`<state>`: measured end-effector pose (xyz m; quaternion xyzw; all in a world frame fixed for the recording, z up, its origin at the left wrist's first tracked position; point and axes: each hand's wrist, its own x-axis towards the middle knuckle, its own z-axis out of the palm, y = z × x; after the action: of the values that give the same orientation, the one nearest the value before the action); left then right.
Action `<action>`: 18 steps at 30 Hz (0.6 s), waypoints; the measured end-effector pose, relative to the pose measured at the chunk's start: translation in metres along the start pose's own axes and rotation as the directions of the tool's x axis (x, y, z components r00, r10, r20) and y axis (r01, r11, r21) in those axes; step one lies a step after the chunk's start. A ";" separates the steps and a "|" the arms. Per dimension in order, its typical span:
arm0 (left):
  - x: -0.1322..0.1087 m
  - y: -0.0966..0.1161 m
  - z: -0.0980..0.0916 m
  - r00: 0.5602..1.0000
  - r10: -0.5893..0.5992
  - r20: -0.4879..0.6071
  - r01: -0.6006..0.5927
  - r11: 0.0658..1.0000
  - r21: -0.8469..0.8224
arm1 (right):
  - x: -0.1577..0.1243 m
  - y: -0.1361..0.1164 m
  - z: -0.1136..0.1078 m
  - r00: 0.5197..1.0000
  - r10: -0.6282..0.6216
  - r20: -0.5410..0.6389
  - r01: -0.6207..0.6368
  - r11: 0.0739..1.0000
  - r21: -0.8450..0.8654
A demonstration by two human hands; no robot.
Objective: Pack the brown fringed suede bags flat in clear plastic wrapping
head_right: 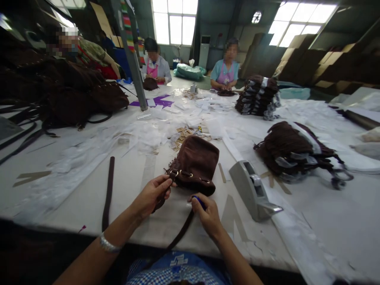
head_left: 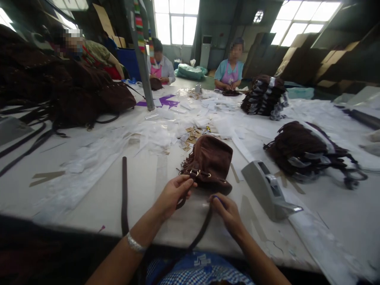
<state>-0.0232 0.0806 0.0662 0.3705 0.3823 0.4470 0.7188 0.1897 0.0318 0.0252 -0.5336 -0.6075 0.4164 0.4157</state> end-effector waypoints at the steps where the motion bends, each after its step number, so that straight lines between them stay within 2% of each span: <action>1: -0.004 -0.004 0.005 0.999 0.032 -0.010 -0.031 0.997 0.066 | -0.005 -0.007 -0.003 1.000 -0.008 -0.016 0.008 1.000 0.030; 5: -0.015 -0.019 0.018 0.988 0.153 -0.023 -0.138 0.937 0.321 | -0.011 -0.038 -0.015 0.992 -0.010 -0.124 0.016 0.999 0.047; 10: -0.026 -0.033 0.023 0.965 0.264 -0.011 -0.223 0.837 0.500 | -0.001 -0.065 -0.023 0.991 0.048 -0.126 -0.065 0.988 -0.137; 14: -0.033 -0.040 0.023 0.941 0.338 0.009 -0.272 0.741 0.614 | 0.008 -0.066 -0.018 0.988 0.026 -0.154 -0.068 0.959 -0.274; 18: -0.034 -0.048 0.020 0.904 0.426 0.031 -0.323 0.633 0.704 | 0.016 -0.057 -0.013 0.991 -0.020 -0.132 -0.029 0.934 -0.355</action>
<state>0.0008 0.0295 0.0401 0.6517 0.4845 0.4344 0.3897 0.1837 0.0435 0.0846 -0.6281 -0.6426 0.2638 0.3508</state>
